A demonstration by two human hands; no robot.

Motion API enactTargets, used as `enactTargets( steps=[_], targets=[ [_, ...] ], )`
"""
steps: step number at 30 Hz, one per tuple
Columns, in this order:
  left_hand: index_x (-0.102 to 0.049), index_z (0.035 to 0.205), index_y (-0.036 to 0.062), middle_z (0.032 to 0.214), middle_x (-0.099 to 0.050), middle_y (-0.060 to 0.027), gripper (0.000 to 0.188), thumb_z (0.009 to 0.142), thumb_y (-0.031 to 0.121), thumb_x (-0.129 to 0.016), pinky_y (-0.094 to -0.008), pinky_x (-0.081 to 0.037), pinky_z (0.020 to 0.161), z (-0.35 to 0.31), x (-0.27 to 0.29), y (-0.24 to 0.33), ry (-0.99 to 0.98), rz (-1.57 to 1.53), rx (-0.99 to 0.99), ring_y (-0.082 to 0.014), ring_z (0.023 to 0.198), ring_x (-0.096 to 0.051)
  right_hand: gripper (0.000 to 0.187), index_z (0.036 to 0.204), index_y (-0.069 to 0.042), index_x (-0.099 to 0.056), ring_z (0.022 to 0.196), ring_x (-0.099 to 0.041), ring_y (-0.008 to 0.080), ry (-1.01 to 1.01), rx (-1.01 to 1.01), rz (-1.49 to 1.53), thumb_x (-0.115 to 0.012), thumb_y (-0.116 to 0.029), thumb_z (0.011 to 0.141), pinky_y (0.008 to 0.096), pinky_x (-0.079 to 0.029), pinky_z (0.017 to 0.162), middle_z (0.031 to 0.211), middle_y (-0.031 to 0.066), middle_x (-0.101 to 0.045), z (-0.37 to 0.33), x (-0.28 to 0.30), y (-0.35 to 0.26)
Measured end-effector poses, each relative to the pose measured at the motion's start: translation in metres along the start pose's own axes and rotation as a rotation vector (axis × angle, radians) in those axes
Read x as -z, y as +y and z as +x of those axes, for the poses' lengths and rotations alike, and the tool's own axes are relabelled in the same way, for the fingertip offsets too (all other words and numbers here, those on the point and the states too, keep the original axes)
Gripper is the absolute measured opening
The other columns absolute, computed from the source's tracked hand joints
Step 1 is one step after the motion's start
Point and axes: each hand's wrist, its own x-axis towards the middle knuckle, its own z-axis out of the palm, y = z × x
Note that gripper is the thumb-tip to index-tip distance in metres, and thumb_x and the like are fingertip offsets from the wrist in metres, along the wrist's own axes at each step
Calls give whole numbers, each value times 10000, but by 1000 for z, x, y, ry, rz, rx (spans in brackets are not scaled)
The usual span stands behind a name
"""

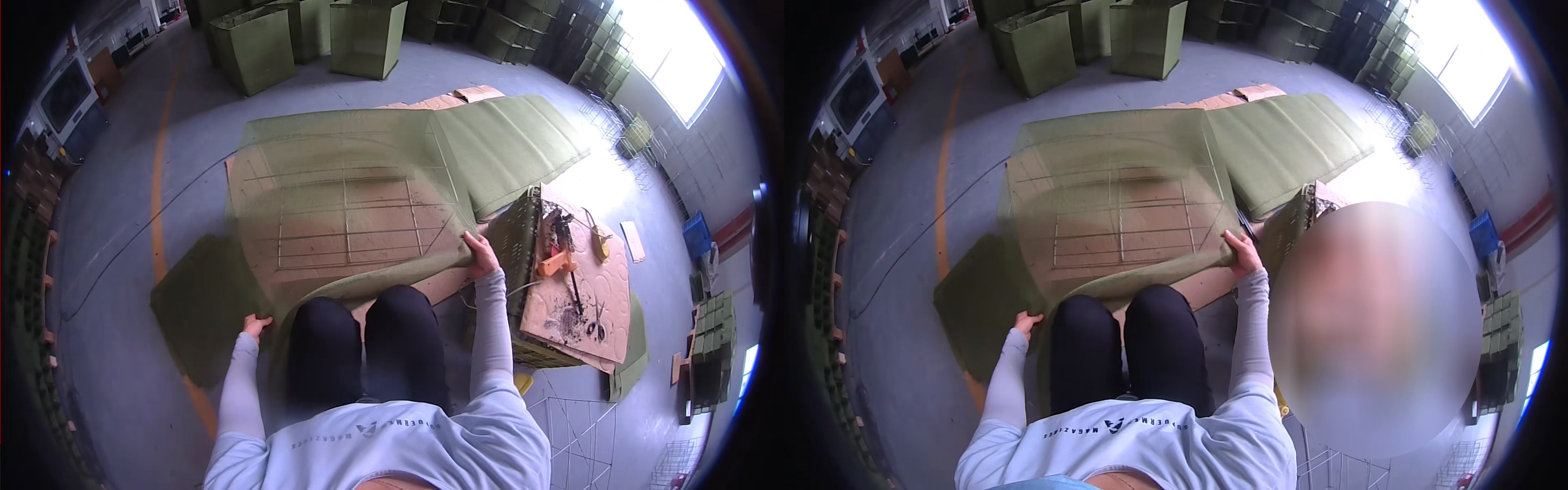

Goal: Applying hot glue to the edges of a wire mesh frame to secure a green fabric covering.

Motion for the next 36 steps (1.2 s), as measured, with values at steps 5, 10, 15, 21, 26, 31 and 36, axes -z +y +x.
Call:
enactTargets(
  steps=[5, 10, 15, 21, 26, 31, 36],
  targets=[
    [-553, 919, -57, 927, -597, -131, 316, 646, 45, -675, -322, -441, 750, 18, -2, -25, 164, 268, -32, -221, 827, -564, 247, 992, -25, -542, 843, -573, 147, -272, -157, 29, -591, -166, 794, 329, -462, 769, 890, 60, -600, -3, 26, 35],
    [-520, 878, -75, 955, -562, -161, 372, 613, 97, -717, -332, -429, 766, 34, -10, -27, 382, 489, -27, -246, 841, -549, 210, 946, 6, -559, 815, -572, 160, -68, -114, -124, -598, -95, 766, 304, -442, 772, 887, 69, -604, -22, -1, 51],
    [-542, 931, -107, 957, -582, -198, 488, 566, 139, -753, -349, -420, 793, 26, -40, -9, 142, 433, 62, -268, 904, -554, 173, 815, 26, -618, 671, -593, 143, 212, -52, -639, -659, -119, 729, 250, -469, 666, 750, 63, -630, -25, 74, 46],
    [-497, 1068, -48, 1044, -550, -150, 532, 632, 139, -738, -387, -403, 826, 40, -6, -21, 200, 426, 304, -252, 951, -530, 377, 974, -23, -600, 792, -584, 135, 191, -182, -672, -666, -302, 728, 261, -419, 656, 869, 55, -627, 1, 81, 57],
    [-336, 1270, 75, 1136, -478, -12, 668, 734, 302, -664, -360, -370, 803, 38, 22, 79, -259, -82, 107, -144, 1023, -437, 440, 1108, -106, -516, 874, -530, 107, 280, 28, -530, -589, -385, 775, 313, -364, 736, 989, -10, -573, 60, 89, 17],
    [-580, 921, 131, 798, -550, 64, 392, 747, 481, -603, -211, -338, 666, 56, -7, 208, -93, -86, -173, -38, 729, -478, 410, 1115, -88, -501, 978, -493, 148, 255, 68, -377, -531, -377, 826, 379, -386, 766, 1056, 45, -538, 116, 83, -26],
    [-605, 800, 116, 738, -552, 71, 250, 764, 362, -629, -183, -347, 649, 70, -2, 231, 1, -147, -385, -29, 683, -469, 154, 817, -58, -599, 614, -510, 68, 174, 222, -294, -577, -211, 818, 206, -409, 561, 687, -23, -562, 127, 37, -24]
  ],
)
